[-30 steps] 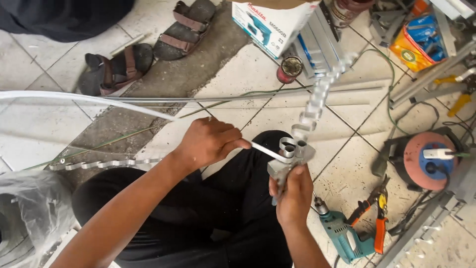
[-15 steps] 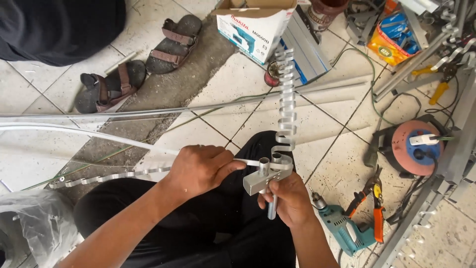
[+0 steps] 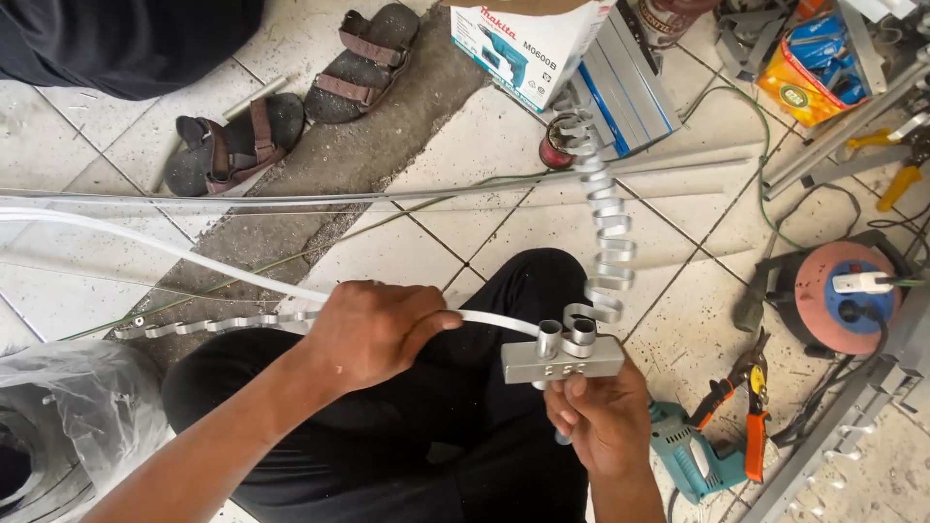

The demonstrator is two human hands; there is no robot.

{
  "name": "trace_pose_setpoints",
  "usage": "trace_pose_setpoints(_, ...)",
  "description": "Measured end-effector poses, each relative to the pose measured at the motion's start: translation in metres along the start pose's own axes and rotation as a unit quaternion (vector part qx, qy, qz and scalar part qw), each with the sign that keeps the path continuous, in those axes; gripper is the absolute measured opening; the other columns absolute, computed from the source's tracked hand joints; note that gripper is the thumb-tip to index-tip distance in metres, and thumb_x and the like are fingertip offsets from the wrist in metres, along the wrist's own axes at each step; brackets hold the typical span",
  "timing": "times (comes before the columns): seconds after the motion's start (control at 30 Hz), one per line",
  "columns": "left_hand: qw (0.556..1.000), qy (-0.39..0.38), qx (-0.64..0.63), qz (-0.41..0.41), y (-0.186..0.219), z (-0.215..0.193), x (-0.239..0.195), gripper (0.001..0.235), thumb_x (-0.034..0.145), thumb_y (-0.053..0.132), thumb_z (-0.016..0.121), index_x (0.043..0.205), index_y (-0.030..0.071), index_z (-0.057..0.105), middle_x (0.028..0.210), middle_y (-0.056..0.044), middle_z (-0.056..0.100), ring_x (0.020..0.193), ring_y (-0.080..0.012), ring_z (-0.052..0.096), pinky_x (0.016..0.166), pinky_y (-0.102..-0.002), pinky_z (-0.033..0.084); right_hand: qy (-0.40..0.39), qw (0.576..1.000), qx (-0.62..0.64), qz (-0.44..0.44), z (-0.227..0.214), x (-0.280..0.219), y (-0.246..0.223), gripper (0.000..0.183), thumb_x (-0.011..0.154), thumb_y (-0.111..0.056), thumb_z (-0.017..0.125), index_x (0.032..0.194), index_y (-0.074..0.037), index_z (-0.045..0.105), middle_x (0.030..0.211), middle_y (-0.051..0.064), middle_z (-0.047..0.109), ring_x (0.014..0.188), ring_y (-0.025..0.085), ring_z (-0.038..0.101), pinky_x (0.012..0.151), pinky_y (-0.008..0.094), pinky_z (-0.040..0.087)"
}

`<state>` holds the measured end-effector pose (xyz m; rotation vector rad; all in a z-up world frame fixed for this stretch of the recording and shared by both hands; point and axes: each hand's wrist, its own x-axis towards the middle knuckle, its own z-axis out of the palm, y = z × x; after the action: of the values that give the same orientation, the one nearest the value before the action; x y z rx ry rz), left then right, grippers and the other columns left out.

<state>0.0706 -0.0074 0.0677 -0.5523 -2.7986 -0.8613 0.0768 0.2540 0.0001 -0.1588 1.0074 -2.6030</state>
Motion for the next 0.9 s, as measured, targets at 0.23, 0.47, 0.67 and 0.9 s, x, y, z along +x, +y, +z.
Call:
trace_pose_setpoints(0.23, 0.988, -0.022, 0.088, -0.128, 0.031, -0.021, -0.021, 0.014, 0.078, 0.009, 0.056, 0.091, 0.012, 0.06, 0.056, -0.005, 0.06, 0.035, -0.0286, 0.052, 0.036, -0.04, 0.041, 0.125, 0.961, -0.241, -0.052, -0.002, 0.024, 0.006, 0.03, 0.083, -0.003, 0.064, 0.111, 0.002, 0.053, 0.078, 0.01, 0.061, 0.051, 0.01, 0.047, 0.042, 0.022, 0.04)
trace_pose_setpoints(0.47, 0.966, -0.068, 0.075, -0.24, 0.081, 0.024, -0.017, 0.012, 0.075, 0.014, 0.06, 0.086, 0.013, 0.055, 0.063, -0.007, 0.061, 0.04, -0.0318, 0.061, 0.034, -0.043, 0.048, 0.199, 0.84, -0.488, -0.126, 0.012, 0.054, 0.09, 0.033, 0.087, -0.001, 0.063, 0.117, 0.001, 0.052, 0.096, 0.009, 0.063, 0.078, 0.013, 0.06, 0.072, 0.023, 0.051)
trace_pose_setpoints(0.67, 0.978, 0.078, 0.133, -0.143, 0.093, 0.064, 0.004, 0.028, 0.081, 0.004, 0.058, 0.101, -0.017, 0.059, 0.062, -0.021, 0.056, 0.031, -0.0183, 0.044, 0.025, -0.029, 0.037, 0.22, 0.848, -0.454, -0.166, 0.001, 0.037, 0.096, 0.036, 0.085, 0.003, 0.064, 0.12, -0.001, 0.054, 0.098, 0.009, 0.065, 0.083, 0.015, 0.063, 0.076, 0.024, 0.054)
trace_pose_setpoints(0.9, 0.975, 0.039, 0.132, -0.173, 0.092, 0.066, 0.018, 0.019, 0.085, 0.013, 0.063, 0.088, -0.005, 0.059, 0.067, -0.013, 0.056, 0.027, -0.0153, 0.042, 0.02, -0.028, 0.035, 0.129, 0.796, -0.577, -0.13, 0.046, 0.05, 0.076, 0.027, 0.092, -0.011, 0.057, 0.118, -0.004, 0.051, 0.116, 0.011, 0.062, 0.102, 0.022, 0.065, 0.087, 0.029, 0.054)
